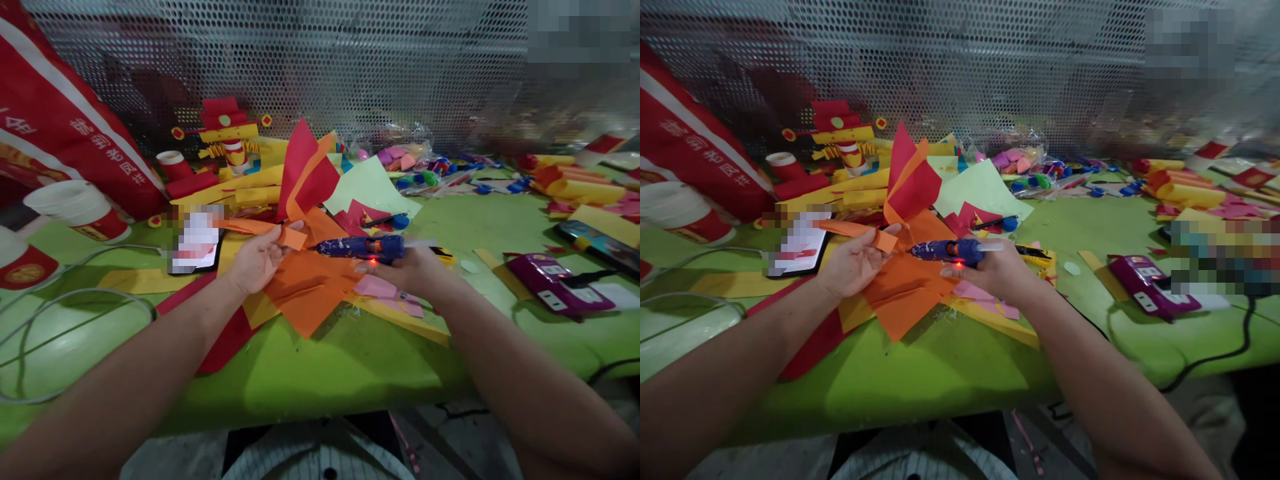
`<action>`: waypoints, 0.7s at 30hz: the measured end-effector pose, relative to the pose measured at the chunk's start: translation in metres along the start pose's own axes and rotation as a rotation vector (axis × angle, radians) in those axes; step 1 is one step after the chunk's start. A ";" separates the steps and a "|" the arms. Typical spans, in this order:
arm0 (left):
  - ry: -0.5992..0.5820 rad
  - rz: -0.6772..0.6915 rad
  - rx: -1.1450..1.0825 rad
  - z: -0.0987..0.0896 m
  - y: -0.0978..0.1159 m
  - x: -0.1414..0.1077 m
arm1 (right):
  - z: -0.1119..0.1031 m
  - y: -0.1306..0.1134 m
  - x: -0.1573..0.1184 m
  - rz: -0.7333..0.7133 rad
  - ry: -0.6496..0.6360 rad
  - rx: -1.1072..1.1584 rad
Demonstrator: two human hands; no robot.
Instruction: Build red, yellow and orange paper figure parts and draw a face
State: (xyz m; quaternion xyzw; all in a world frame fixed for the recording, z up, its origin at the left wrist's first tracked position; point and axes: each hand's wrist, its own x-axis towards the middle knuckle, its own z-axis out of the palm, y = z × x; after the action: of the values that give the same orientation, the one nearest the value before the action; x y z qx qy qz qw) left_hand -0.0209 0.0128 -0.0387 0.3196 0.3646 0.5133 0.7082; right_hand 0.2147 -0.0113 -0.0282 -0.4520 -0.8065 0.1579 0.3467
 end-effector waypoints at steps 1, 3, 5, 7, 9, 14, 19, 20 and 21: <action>0.002 -0.003 -0.003 0.000 0.000 0.000 | 0.000 0.001 0.000 -0.007 0.011 -0.002; 0.003 -0.012 -0.012 0.001 0.001 -0.001 | 0.001 0.002 0.000 0.001 0.049 -0.022; -0.002 -0.016 -0.027 0.001 0.001 -0.001 | 0.000 0.004 0.001 0.022 0.072 -0.056; -0.013 -0.007 -0.044 0.000 0.000 -0.001 | -0.001 0.006 0.001 0.036 0.068 -0.083; -0.032 -0.003 -0.055 -0.001 0.000 0.000 | -0.002 0.006 0.000 0.031 0.046 -0.089; -0.044 -0.007 -0.031 -0.002 -0.001 0.000 | -0.005 -0.002 0.000 -0.026 -0.007 -0.090; -0.013 -0.001 -0.020 -0.001 -0.001 0.000 | -0.005 -0.005 0.001 0.001 -0.025 -0.065; -0.006 -0.007 -0.021 -0.001 0.000 -0.001 | -0.005 -0.005 0.001 0.034 -0.022 -0.073; 0.000 -0.016 -0.021 0.000 0.000 -0.001 | -0.005 -0.004 0.001 0.072 -0.019 -0.083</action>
State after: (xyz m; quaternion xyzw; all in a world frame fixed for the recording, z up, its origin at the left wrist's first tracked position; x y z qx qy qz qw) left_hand -0.0215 0.0120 -0.0383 0.3092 0.3618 0.5114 0.7155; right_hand 0.2154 -0.0126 -0.0219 -0.4930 -0.7990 0.1410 0.3141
